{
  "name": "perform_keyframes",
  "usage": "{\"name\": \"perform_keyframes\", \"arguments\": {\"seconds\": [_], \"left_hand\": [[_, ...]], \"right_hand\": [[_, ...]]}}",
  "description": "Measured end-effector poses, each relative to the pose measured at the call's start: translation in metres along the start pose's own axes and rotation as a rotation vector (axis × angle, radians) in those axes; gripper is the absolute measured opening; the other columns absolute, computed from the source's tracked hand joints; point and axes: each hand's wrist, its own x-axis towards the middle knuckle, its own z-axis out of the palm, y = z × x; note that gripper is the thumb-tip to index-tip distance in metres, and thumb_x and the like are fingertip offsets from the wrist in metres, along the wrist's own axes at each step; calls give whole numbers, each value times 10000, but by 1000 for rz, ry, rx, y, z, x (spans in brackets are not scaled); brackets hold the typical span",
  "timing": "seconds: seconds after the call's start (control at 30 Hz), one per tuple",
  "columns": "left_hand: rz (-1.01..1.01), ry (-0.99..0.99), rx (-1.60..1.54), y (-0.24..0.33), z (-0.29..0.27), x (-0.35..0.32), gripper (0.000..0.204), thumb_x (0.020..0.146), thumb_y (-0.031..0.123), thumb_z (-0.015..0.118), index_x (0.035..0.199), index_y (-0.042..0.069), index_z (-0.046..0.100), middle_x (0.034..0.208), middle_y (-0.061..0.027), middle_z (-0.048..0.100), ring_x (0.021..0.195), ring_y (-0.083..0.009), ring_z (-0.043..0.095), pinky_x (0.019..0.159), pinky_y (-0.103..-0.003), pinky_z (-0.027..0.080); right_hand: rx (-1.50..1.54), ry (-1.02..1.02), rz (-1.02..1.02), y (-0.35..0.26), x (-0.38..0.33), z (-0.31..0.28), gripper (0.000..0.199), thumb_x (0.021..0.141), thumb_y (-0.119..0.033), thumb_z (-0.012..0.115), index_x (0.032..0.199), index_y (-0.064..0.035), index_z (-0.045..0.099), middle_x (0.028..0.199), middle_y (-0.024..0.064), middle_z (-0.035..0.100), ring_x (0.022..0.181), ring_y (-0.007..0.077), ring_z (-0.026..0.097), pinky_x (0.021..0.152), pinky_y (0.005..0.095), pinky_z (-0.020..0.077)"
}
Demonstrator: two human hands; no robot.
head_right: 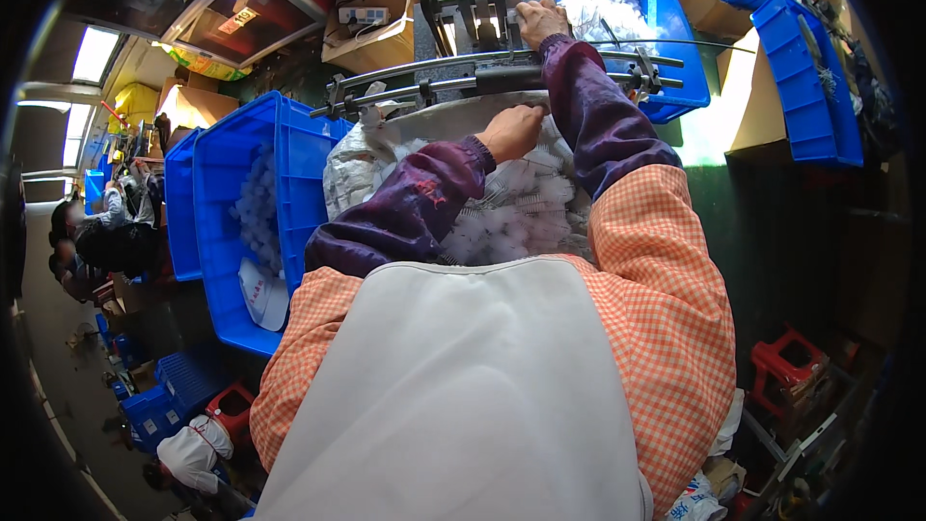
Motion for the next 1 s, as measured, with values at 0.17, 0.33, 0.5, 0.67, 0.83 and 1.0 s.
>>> {"name": "perform_keyframes", "arguments": {"seconds": [0.17, 0.33, 0.5, 0.67, 0.83, 1.0], "left_hand": [[-54, 2, 7, 14, -15, -6, 233, 739, 18, 453, 966, -11, 499, 860, -227, 584, 786, -376, 587, 677, -440, 467], [14, -51, 36, 10, -12, -10, 334, 756, 7, 442, 1083, 23, 508, 948, -220, 563, 853, -362, 574, 743, -422, 456], [64, 17, 42, 9, -8, -12, 261, 741, 13, 469, 993, 24, 538, 925, -196, 570, 841, -357, 576, 732, -412, 466], [88, 43, 36, 4, -6, -14, 232, 733, 18, 481, 952, 19, 557, 918, -194, 574, 833, -355, 580, 727, -411, 470], [77, 40, 26, 4, -7, -17, 247, 733, 18, 482, 962, 25, 575, 915, -193, 582, 831, -346, 586, 726, -406, 473], [83, 50, 20, 2, -5, -18, 255, 735, 30, 489, 972, 35, 583, 909, -189, 584, 824, -342, 590, 722, -403, 475]], "right_hand": [[55, -42, 53, 7, 5, 4, 258, 835, -317, 492, 1043, -204, 595, 1097, 10, 580, 1082, 233, 460, 894, 406, 322], [63, 4, 33, 4, 3, 2, 237, 830, -313, 499, 1005, -193, 606, 1045, 6, 601, 1039, 223, 488, 886, 387, 313], [72, 46, 8, 2, -1, 0, 208, 829, -295, 517, 944, -144, 603, 1003, 34, 615, 1024, 235, 506, 882, 406, 314], [23, 39, 6, 0, -2, -3, 200, 831, -295, 514, 932, -147, 600, 965, 50, 620, 1018, 227, 512, 879, 424, 305], [54, 61, -41, 1, -1, -2, 202, 830, -302, 516, 931, -150, 602, 919, 67, 624, 1024, 218, 514, 886, 433, 289], [116, 47, -21, 7, 2, 3, 197, 823, -316, 529, 922, -174, 624, 908, 50, 627, 997, 210, 524, 872, 400, 293]]}}
